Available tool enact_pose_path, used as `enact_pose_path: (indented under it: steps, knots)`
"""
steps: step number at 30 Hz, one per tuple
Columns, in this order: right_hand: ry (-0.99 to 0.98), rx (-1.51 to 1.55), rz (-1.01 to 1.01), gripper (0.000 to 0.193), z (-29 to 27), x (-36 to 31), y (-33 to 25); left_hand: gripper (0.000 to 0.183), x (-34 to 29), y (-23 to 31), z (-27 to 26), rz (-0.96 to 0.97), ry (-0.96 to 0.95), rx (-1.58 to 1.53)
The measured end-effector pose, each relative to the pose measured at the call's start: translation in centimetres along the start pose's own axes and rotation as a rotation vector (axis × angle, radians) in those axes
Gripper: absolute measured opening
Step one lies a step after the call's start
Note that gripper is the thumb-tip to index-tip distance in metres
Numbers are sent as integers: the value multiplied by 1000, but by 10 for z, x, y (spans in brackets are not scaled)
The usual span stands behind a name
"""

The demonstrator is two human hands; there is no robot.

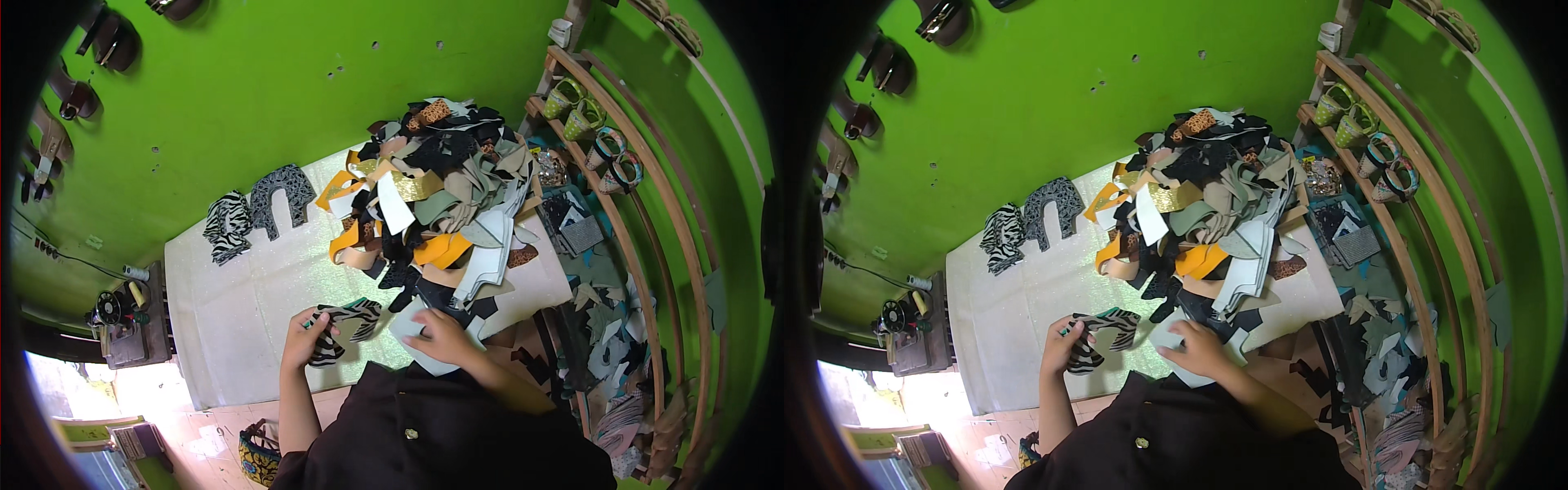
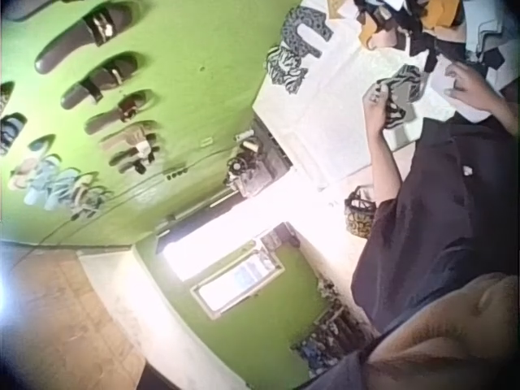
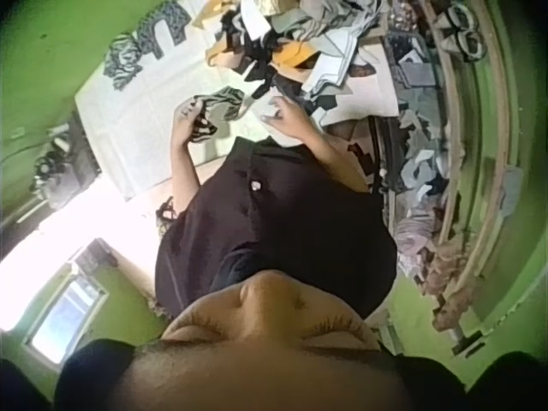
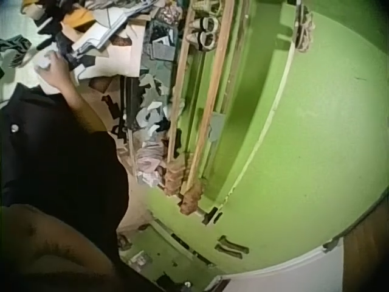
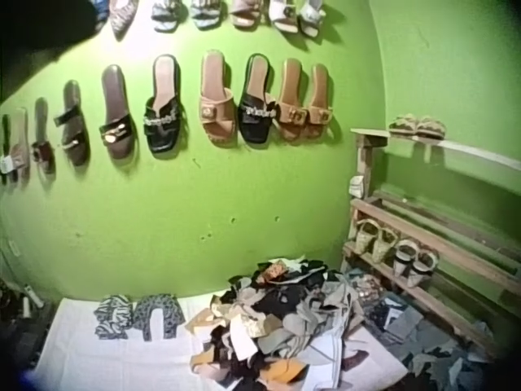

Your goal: Sorting and arranging leather shoe upper components on a table in a workshop.

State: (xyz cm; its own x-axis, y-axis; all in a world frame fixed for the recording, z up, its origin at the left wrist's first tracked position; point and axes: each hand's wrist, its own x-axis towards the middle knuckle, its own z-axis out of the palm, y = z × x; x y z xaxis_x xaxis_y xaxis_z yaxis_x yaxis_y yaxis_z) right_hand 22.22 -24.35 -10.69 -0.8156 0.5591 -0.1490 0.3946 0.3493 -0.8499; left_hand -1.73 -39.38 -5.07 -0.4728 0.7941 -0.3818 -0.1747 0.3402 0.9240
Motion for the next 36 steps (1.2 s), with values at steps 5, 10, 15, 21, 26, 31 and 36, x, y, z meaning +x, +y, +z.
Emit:
enact_pose_path:
  steps: [5,10,15,21,26,31,36]
  knots:
    - [-233,-48,129,57,11,-46,46,26,3,2,-10,0,-36,6]
    - [-212,150,195,46,-37,-56,46,26,12,-1,-7,46,-35,-24]
    - [50,1111,145,62,-114,-99,54,25,21,-6,3,55,-44,-44]
    - [17,1641,-55,88,-142,-69,112,24,37,-5,32,77,-132,-29]
    - [372,1229,370,41,-169,-33,166,23,40,7,51,49,-126,-28]
    - [471,692,224,32,-205,-5,186,22,40,16,63,61,-140,-6]
    - [690,-651,48,28,-189,13,136,22,34,13,66,38,-106,1]
